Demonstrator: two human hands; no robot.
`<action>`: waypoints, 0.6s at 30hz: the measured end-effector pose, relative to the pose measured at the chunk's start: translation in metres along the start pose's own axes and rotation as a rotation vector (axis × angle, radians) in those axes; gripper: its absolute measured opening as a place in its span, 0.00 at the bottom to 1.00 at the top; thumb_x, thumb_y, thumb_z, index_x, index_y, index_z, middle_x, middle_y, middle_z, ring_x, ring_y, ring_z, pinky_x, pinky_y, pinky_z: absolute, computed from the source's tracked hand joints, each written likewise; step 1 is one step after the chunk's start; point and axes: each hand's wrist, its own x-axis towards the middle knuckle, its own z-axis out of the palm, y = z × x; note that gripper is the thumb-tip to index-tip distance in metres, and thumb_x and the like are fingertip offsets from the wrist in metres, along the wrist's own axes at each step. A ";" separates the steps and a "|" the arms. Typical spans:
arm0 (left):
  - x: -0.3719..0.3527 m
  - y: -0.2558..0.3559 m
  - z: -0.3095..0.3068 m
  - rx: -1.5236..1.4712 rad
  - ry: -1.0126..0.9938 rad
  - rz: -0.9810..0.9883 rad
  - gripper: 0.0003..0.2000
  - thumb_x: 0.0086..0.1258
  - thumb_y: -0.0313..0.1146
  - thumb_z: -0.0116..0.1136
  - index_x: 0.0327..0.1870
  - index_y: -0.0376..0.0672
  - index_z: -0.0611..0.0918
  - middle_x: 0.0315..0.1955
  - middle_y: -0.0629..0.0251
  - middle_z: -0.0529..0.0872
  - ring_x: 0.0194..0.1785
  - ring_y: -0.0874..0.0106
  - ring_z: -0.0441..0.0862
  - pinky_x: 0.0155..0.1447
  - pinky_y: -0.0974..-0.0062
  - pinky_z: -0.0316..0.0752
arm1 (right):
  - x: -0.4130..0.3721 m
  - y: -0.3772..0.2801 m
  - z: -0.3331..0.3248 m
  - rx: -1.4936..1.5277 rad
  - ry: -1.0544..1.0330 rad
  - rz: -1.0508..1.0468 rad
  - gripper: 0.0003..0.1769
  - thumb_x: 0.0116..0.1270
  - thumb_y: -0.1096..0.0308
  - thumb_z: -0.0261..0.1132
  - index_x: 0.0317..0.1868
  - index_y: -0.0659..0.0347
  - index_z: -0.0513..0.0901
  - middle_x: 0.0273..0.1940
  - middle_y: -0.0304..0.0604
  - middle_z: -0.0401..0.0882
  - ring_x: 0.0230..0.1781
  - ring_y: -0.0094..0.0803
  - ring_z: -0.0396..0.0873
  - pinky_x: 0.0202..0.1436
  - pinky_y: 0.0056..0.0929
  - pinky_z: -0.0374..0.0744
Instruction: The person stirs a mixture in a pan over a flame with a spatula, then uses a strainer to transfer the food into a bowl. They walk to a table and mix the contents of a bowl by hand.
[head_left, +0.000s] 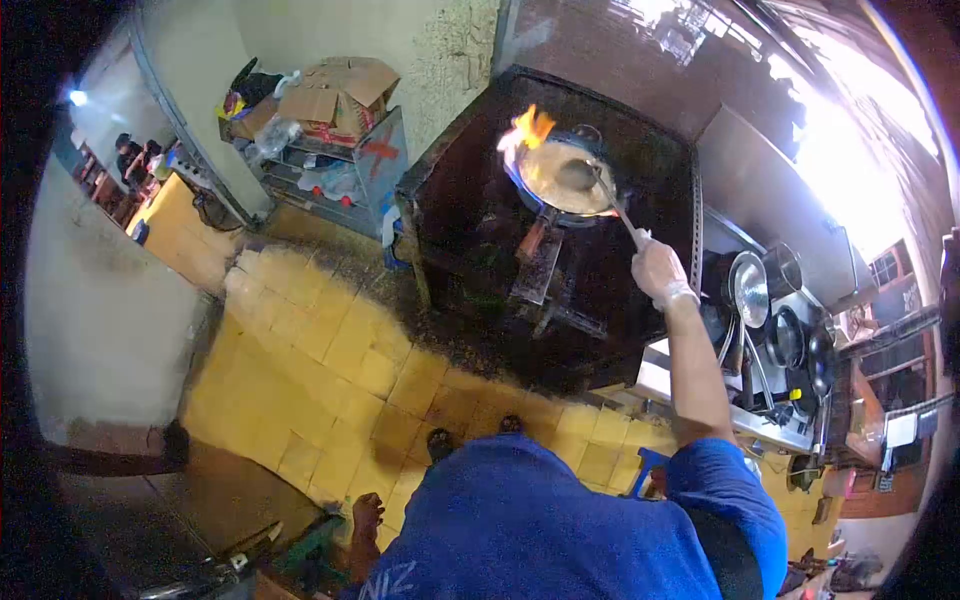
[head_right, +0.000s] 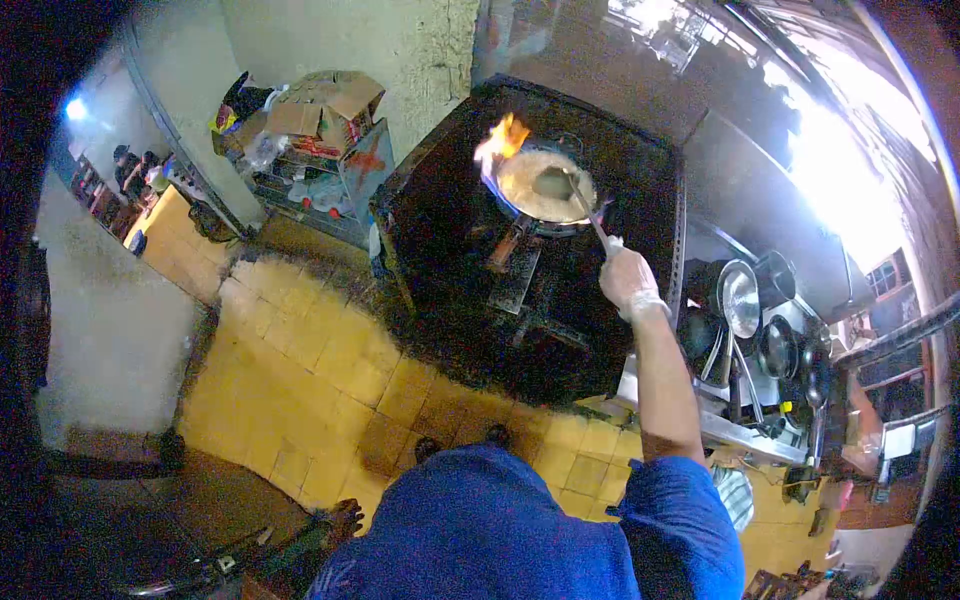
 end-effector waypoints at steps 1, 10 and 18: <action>-0.013 0.009 0.009 0.025 0.044 0.038 0.08 0.64 0.35 0.54 0.41 0.44 0.76 0.25 0.70 0.76 0.23 0.77 0.74 0.21 0.77 0.64 | 0.017 -0.008 0.013 -0.025 -0.069 0.048 0.14 0.56 0.73 0.52 0.42 0.73 0.74 0.30 0.60 0.79 0.32 0.50 0.79 0.38 0.44 0.78; -0.009 0.013 0.030 0.086 0.088 0.270 0.09 0.64 0.37 0.54 0.40 0.44 0.76 0.25 0.70 0.76 0.22 0.77 0.74 0.18 0.82 0.63 | 0.022 0.002 0.032 -0.074 -0.186 0.052 0.17 0.56 0.75 0.50 0.47 0.75 0.71 0.33 0.59 0.80 0.35 0.50 0.80 0.40 0.44 0.78; 0.006 -0.015 0.022 0.075 0.058 0.154 0.08 0.63 0.34 0.54 0.40 0.44 0.75 0.24 0.70 0.76 0.21 0.76 0.74 0.17 0.82 0.61 | 0.028 0.002 0.011 0.016 -0.035 0.096 0.16 0.54 0.73 0.54 0.43 0.72 0.74 0.31 0.59 0.79 0.34 0.50 0.80 0.41 0.43 0.78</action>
